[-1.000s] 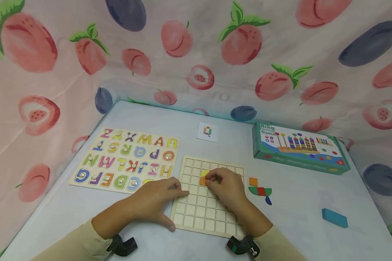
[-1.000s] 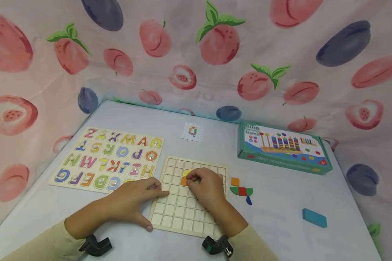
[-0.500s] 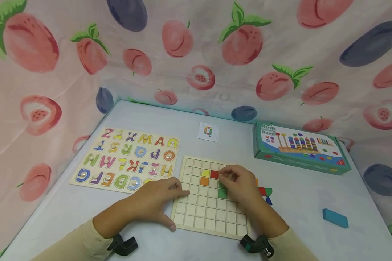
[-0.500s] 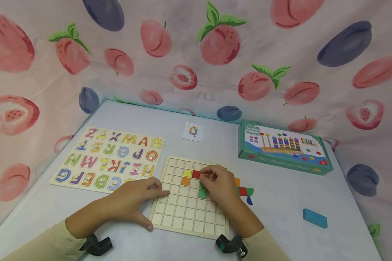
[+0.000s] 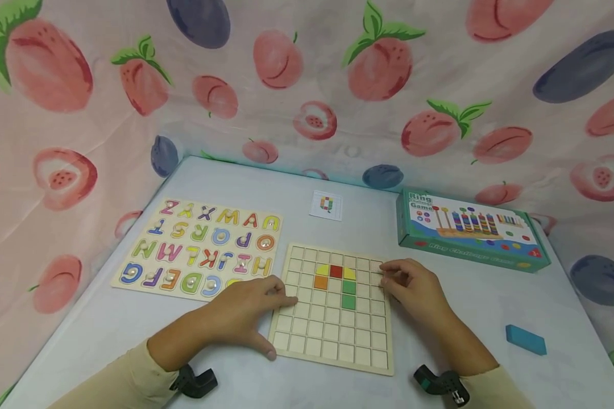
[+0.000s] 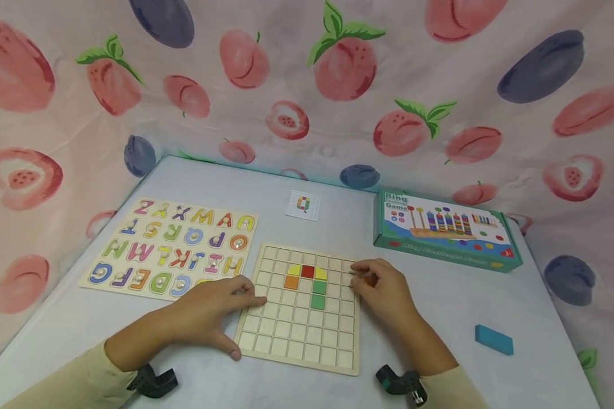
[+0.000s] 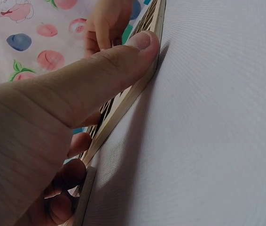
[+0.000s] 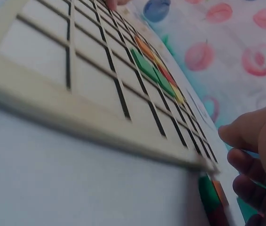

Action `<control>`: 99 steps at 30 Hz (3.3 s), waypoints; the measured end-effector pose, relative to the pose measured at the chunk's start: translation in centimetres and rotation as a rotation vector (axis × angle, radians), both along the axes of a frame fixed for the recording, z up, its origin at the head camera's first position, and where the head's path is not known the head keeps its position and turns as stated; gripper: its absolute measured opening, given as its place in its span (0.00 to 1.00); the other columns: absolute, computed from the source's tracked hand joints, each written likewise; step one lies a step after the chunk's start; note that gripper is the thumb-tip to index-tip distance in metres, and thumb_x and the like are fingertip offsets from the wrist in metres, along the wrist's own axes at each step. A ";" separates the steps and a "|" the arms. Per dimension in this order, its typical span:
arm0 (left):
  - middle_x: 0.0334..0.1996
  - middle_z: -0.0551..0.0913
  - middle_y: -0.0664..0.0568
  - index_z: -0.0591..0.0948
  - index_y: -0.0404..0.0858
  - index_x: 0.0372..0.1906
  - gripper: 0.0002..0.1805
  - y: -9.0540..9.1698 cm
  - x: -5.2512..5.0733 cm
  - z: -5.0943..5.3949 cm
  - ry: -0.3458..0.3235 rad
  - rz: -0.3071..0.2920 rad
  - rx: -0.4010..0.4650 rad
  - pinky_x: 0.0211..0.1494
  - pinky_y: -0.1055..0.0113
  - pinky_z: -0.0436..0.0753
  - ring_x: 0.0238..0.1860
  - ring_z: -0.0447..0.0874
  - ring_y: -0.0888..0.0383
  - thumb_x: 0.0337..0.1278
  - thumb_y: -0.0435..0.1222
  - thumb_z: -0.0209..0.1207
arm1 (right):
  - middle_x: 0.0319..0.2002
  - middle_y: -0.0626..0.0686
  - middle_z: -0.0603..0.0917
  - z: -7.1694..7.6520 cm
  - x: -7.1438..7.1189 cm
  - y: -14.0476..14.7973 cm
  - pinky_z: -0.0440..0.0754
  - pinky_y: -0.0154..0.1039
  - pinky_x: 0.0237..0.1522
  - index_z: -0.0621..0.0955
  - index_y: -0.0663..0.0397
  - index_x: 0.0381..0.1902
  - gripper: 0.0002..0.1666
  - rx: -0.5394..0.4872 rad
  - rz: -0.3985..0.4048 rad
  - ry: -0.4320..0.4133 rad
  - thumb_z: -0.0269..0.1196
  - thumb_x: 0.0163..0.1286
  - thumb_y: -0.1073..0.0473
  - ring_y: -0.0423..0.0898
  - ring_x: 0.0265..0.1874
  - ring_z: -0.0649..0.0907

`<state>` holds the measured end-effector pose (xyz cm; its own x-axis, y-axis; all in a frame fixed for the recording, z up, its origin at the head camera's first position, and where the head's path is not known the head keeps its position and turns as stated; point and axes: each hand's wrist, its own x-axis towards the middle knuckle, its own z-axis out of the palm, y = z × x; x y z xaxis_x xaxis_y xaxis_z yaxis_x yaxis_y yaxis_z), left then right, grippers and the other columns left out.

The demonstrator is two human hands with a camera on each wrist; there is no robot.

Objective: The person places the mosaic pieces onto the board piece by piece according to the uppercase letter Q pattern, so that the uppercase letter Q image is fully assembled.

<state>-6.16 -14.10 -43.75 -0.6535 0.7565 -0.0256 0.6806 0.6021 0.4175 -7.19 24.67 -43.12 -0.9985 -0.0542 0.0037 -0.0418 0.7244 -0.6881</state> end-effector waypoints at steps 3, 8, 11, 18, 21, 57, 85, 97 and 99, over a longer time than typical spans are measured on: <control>0.56 0.75 0.62 0.80 0.55 0.74 0.55 0.0 0.0 0.0 0.001 -0.001 0.000 0.52 0.64 0.79 0.50 0.75 0.64 0.33 0.68 0.80 | 0.50 0.53 0.86 -0.1 0.1 1.3 0.81 0.44 0.48 0.88 0.52 0.56 0.14 0.071 0.000 0.021 0.71 0.74 0.59 0.51 0.45 0.82; 0.56 0.74 0.62 0.80 0.55 0.74 0.55 0.1 0.0 0.0 0.009 0.001 -0.010 0.52 0.64 0.79 0.49 0.75 0.63 0.33 0.69 0.80 | 0.54 0.56 0.86 -0.5 0.2 2.8 0.80 0.56 0.55 0.89 0.54 0.54 0.14 0.153 -0.007 0.001 0.71 0.73 0.58 0.56 0.52 0.83; 0.56 0.75 0.62 0.80 0.55 0.73 0.55 0.0 0.0 0.0 0.011 0.002 -0.009 0.51 0.64 0.79 0.49 0.75 0.64 0.33 0.69 0.80 | 0.53 0.57 0.85 -0.7 0.2 3.0 0.80 0.54 0.53 0.89 0.54 0.54 0.14 0.167 -0.016 -0.026 0.71 0.72 0.58 0.55 0.49 0.82; 0.57 0.75 0.62 0.80 0.54 0.74 0.55 0.0 0.0 0.1 0.009 0.002 -0.009 0.52 0.64 0.79 0.49 0.74 0.63 0.33 0.68 0.81 | 0.46 0.55 0.84 -0.3 -0.1 2.9 0.75 0.46 0.42 0.88 0.54 0.51 0.13 0.161 -0.033 -0.067 0.73 0.70 0.59 0.51 0.41 0.77; 0.57 0.75 0.62 0.80 0.55 0.74 0.55 0.1 0.0 0.0 0.007 0.002 -0.009 0.51 0.64 0.79 0.49 0.74 0.63 0.33 0.68 0.80 | 0.42 0.53 0.84 -0.1 -0.2 3.0 0.76 0.45 0.40 0.86 0.54 0.50 0.12 0.135 -0.036 -0.090 0.73 0.70 0.60 0.51 0.39 0.78; 0.57 0.75 0.62 0.80 0.55 0.74 0.55 0.1 0.1 -0.1 0.002 0.008 -0.016 0.53 0.63 0.79 0.50 0.75 0.63 0.33 0.69 0.80 | 0.46 0.52 0.89 1.9 -0.8 -3.1 0.80 0.40 0.44 0.89 0.53 0.48 0.07 -0.198 -0.074 -0.229 0.68 0.76 0.58 0.53 0.46 0.80; 0.57 0.75 0.63 0.80 0.56 0.74 0.55 0.1 -0.1 -0.1 0.002 0.005 -0.019 0.53 0.63 0.79 0.50 0.75 0.64 0.34 0.71 0.78 | 0.34 0.41 0.85 -1.7 1.8 -11.1 0.79 0.40 0.39 0.92 0.42 0.36 0.06 -0.145 0.035 -0.012 0.77 0.65 0.61 0.43 0.36 0.80; 0.57 0.74 0.63 0.80 0.55 0.74 0.56 -0.1 0.1 -0.1 0.008 0.002 -0.012 0.53 0.64 0.79 0.50 0.75 0.64 0.33 0.70 0.79 | 0.39 0.39 0.87 -1.7 1.8 -11.0 0.76 0.44 0.46 0.91 0.39 0.37 0.09 -0.027 0.111 0.086 0.79 0.63 0.60 0.40 0.38 0.80; 0.56 0.74 0.63 0.80 0.55 0.74 0.56 -0.1 0.1 -0.1 0.005 0.001 -0.009 0.53 0.64 0.79 0.50 0.75 0.64 0.33 0.70 0.79 | 0.39 0.39 0.86 -1.4 1.9 -10.7 0.78 0.42 0.42 0.91 0.39 0.38 0.08 -0.063 0.108 0.066 0.78 0.65 0.60 0.41 0.37 0.80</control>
<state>-6.07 -14.19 -43.89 -0.6542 0.7557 -0.0295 0.6821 0.6065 0.4085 -5.34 14.00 -44.52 -0.9843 -0.1592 0.0764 -0.1644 0.6685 -0.7254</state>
